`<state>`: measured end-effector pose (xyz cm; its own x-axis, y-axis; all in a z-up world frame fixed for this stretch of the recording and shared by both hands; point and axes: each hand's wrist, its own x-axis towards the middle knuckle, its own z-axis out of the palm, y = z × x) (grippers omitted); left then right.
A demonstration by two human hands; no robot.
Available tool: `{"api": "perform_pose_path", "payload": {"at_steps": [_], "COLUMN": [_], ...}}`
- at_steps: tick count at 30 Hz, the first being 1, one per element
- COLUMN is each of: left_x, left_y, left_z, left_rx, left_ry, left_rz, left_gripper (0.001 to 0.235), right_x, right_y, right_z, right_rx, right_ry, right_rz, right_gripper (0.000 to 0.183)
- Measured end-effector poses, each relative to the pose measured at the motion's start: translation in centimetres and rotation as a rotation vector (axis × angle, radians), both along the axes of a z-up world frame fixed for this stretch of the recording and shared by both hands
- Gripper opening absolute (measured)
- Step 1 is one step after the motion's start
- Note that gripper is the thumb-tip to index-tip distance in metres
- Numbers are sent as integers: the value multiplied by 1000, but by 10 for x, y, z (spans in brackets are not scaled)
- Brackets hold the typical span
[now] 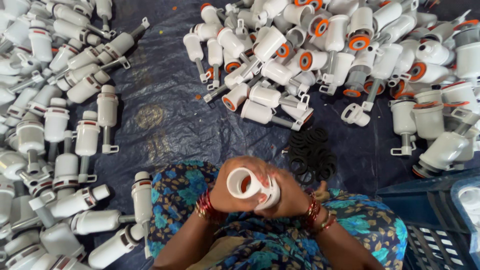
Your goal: The person assembles white plastic components by inserting black rubber rings and attaching white caps. The person handles the parts one at a time, repeatedly picking up components, inserting rings, and securing caps.
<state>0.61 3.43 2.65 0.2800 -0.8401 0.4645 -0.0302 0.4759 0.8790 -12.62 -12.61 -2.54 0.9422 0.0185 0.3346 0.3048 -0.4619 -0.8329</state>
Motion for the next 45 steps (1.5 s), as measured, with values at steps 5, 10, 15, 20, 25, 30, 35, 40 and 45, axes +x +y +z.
{"api": "perform_pose_path", "payload": {"at_steps": [5,10,15,20,25,30,35,40,45], "left_x": [-6,-24,-9,-15,-3,4,10,22,31], "left_y": [-24,-38,-19,3,-3,-50,-54,-45,-34], "left_z": [-23,-40,-21,6,0,-66,-119,-127,-137], "left_rx": [51,158,82,-110,61,307,244,255,146], "left_ry": [182,446,132,69,-143,-317,-386,-386,-158], "left_rz": [414,716,501,196,306,654,630,516,346], "left_gripper": [36,33,28,33,30,48,51,56,71], "right_x": [12,15,10,-1,10,11,-22,-6,13], "right_y": [13,19,22,17,0,-76,-164,-158,-122], "right_z": [-6,-11,-12,3,1,-56,-127,-169,-199], "right_rx": [-83,-298,-191,-71,-33,-511,-349,-359,-586], "right_ry": [47,-183,-161,-151,39,150,652,879,840], "right_rz": [-380,-553,-468,-202,-109,-480,-1017,-771,-866], "right_gripper": [79,79,82,78,75,81,53,31,34]}}
